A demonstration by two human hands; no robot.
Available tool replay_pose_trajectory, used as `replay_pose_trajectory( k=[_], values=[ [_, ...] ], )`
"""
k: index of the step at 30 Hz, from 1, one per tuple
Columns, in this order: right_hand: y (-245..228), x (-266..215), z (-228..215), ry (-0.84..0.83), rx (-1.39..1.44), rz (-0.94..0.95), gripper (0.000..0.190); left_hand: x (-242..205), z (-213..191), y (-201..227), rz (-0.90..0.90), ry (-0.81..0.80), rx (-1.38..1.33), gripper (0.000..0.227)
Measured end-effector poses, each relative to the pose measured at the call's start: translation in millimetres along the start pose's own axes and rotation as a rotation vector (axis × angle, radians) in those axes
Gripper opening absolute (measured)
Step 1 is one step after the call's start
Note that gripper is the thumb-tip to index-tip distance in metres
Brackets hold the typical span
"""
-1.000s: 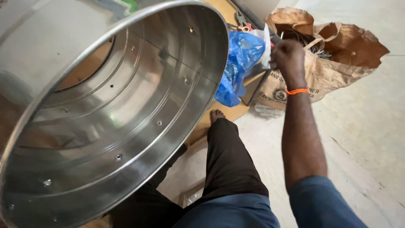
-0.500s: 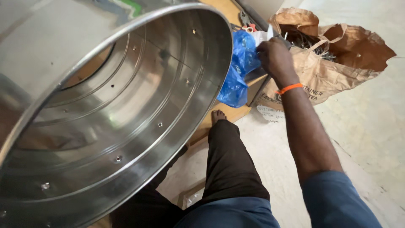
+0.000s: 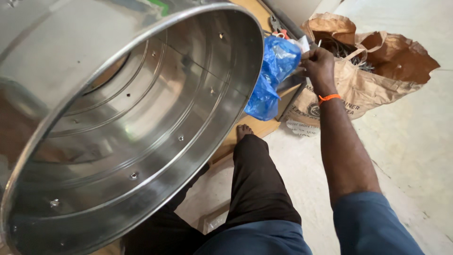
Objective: The person uses scissors to open a plastic bag of screws and then attaches them to a large metal drum. They insert the screws into pre-drilled holes and tighten them by hand, occasionally adjusting the drum's position on a wooden workbench.
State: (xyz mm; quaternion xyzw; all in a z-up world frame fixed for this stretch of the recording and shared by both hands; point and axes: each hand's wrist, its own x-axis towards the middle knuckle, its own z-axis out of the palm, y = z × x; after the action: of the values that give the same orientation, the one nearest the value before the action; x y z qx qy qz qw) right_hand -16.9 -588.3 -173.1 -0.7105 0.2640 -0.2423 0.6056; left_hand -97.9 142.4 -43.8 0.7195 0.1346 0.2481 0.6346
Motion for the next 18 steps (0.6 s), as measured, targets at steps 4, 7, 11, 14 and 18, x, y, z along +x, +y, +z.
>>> replay_pose_trajectory(
  k=[4,7,11,14,18],
  values=[
    [5,-5,-12,-0.133,-0.218,-0.037,0.014,-7,4,-5,-0.014,-0.006,0.016,0.01],
    [-12,-2,-10,-0.169,-0.273,-0.185,0.024,-10,15,-12,-0.015,0.0,0.004,0.011],
    [-9,1,4,-0.305,-0.268,-0.238,0.027,-22,2,-13,-0.026,0.024,0.01,0.012],
    [13,5,-14,-0.275,-0.206,-0.137,0.025,-27,-6,-17,-0.042,-0.023,-0.004,0.013],
    [46,18,-19,-0.141,-0.188,-0.269,0.006,-46,-13,-24,-0.065,-0.039,-0.057,0.014]
  ],
)
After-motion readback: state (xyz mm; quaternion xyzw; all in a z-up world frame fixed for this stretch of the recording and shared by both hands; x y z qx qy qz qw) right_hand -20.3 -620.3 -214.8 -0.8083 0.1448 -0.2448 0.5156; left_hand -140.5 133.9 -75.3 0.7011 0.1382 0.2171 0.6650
